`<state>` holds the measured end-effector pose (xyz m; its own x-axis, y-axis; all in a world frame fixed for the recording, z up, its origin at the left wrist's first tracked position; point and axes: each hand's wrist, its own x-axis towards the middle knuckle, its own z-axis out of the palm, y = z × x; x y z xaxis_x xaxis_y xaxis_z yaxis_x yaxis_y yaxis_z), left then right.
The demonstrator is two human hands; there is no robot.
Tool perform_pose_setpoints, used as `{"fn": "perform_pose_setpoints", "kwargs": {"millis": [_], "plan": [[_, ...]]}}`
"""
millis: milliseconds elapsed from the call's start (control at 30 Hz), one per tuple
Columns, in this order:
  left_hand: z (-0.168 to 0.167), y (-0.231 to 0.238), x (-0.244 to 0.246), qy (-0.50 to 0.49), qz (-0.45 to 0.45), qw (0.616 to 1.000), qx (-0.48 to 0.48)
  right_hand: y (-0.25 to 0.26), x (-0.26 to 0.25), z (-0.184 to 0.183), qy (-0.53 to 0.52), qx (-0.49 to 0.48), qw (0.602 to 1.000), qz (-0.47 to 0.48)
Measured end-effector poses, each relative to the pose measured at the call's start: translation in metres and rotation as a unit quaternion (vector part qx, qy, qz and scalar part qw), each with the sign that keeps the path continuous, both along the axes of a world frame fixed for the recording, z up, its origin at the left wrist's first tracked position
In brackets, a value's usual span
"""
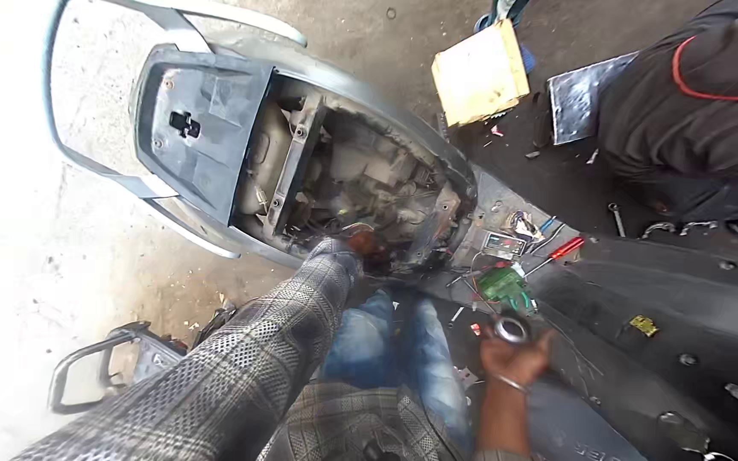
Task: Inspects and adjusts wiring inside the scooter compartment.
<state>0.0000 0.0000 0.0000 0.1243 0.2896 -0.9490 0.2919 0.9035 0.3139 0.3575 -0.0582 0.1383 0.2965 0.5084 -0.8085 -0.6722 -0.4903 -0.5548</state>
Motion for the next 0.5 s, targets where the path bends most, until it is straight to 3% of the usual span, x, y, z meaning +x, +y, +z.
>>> {"fn": "perform_pose_setpoints", "kwargs": {"millis": [100, 133, 267, 400, 500], "plan": [[0.015, -0.002, 0.009, 0.054, 0.014, 0.998, 0.017, 0.040, -0.049, -0.010, 0.034, 0.032, 0.988, 0.147], [0.014, -0.004, 0.011, 0.079, -0.021, 0.996, 0.044, 0.052, -0.062, -0.018, 0.014, 0.035, 0.976, 0.215], [0.009, -0.004, 0.021, 0.171, -0.214, 0.958, 0.083, 0.080, -0.103, -0.054, -0.105, 0.031, 0.866, 0.488], [0.015, -0.004, 0.024, 0.178, -0.239, 0.950, 0.091, 0.088, -0.118, -0.084, -0.021, 0.014, 0.825, 0.565], [0.006, -0.002, 0.017, 0.137, -0.186, 0.969, 0.084, 0.092, -0.120, -0.101, -0.002, 0.016, 0.802, 0.597]]}}
